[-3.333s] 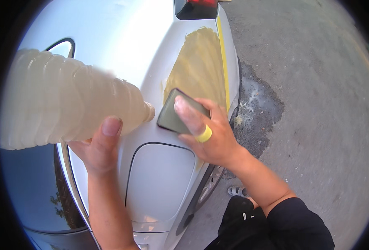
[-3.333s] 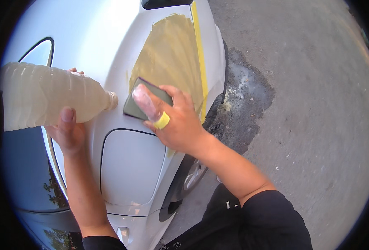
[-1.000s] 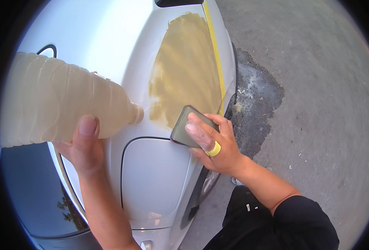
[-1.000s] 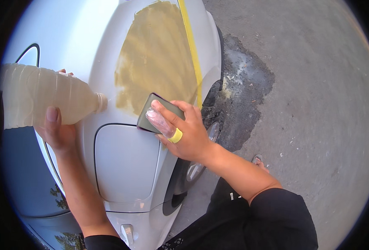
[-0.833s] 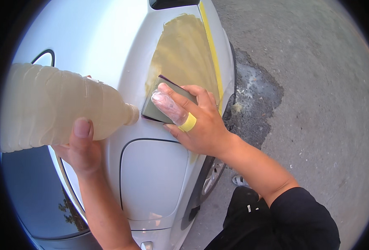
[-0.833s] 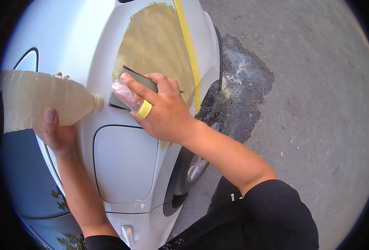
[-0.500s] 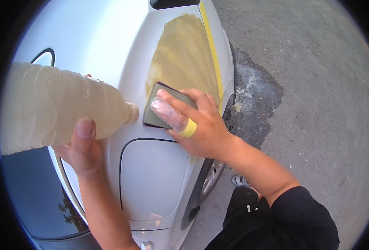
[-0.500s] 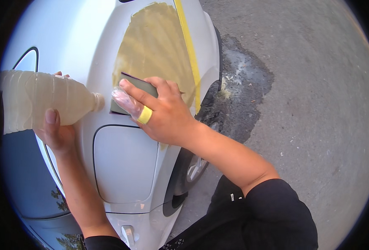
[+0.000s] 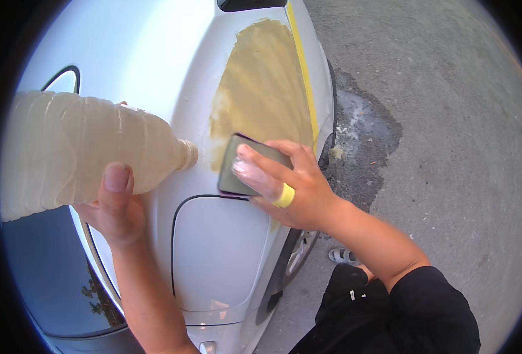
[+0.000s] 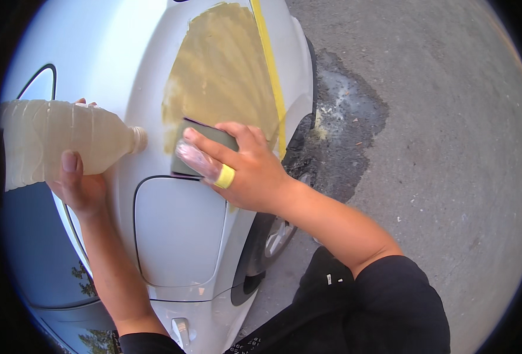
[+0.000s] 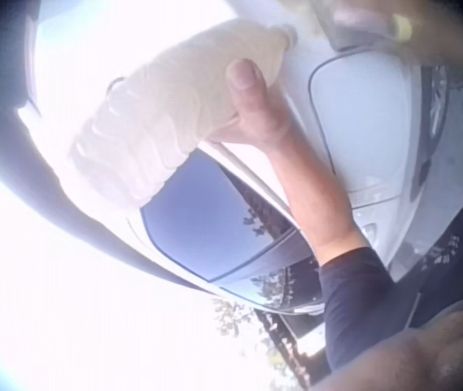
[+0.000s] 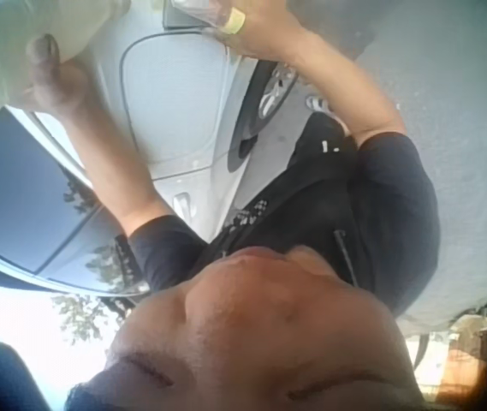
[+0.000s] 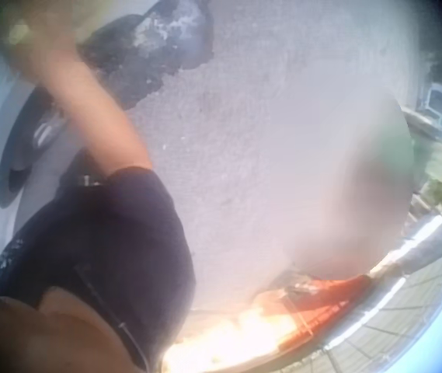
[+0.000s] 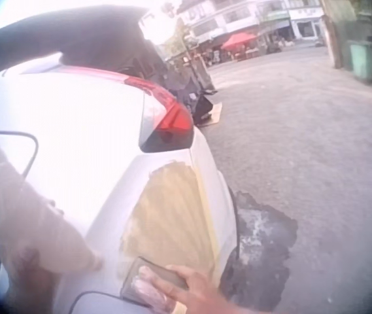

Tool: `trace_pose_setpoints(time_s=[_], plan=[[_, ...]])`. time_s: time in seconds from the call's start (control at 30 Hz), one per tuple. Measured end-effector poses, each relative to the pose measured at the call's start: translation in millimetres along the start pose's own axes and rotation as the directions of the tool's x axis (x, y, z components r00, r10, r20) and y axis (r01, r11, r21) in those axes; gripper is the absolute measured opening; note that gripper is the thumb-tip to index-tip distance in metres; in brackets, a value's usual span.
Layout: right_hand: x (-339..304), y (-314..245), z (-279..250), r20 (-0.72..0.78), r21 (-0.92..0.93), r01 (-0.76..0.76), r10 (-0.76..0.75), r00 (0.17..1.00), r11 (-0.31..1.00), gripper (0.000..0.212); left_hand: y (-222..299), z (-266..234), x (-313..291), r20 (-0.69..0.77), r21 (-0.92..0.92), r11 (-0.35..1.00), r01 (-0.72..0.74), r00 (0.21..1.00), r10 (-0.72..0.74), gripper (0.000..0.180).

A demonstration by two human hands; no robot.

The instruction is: The person wets a sanding block in a bucket, then walks to a white car and sands a taped-off section of the rear quarter panel while continuously pouring liquid from a bottle onto the surface.

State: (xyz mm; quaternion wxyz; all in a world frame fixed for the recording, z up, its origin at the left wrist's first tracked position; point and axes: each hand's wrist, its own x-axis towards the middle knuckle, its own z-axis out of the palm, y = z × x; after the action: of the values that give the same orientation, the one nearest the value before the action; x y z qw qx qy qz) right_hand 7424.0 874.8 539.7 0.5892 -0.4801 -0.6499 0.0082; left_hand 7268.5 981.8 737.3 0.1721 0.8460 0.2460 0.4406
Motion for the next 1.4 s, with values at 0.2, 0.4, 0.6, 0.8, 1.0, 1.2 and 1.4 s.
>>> trace_pose_setpoints(time_s=[0.2,0.4,0.6,0.8,1.0,1.2,1.4], plan=[[1.0,-0.1,-0.5,-0.039,0.076,-0.118,0.121,0.992,0.990,0.068,2.4,4.8,3.1,0.002,-0.058,0.998,0.003,1.000,-0.003,0.074],[12.0,1.9,5.6,-0.066,0.041,-0.116,0.118,0.991,0.992,0.075,4.6,5.8,-0.8,0.001,-0.083,0.997,0.009,1.000,-0.009,0.076],[9.2,17.6,6.5,-0.104,0.015,-0.122,0.123,0.987,0.992,0.072,8.0,9.3,-2.2,0.014,-0.089,0.996,0.011,1.000,-0.009,0.076],[32.3,34.5,5.8,-0.136,0.038,-0.193,0.197,0.971,0.980,0.070,4.8,10.1,-6.4,0.019,-0.097,0.995,0.025,1.000,-0.023,0.077],[-25.6,3.2,1.4,-0.071,0.039,-0.136,0.138,0.988,0.990,0.076,5.4,9.3,-5.0,0.009,-0.064,0.998,0.021,1.000,-0.021,0.080],[47.4,42.3,1.7,-0.198,0.031,-0.201,0.203,0.959,0.979,0.067,7.9,7.0,-9.6,0.038,-0.044,0.997,0.060,0.998,-0.058,0.083],[-71.3,1.7,16.7,-0.094,0.115,-0.166,0.177,0.980,0.979,0.072,4.2,5.2,-11.1,-0.001,-0.024,0.996,0.080,0.997,-0.080,0.086]])
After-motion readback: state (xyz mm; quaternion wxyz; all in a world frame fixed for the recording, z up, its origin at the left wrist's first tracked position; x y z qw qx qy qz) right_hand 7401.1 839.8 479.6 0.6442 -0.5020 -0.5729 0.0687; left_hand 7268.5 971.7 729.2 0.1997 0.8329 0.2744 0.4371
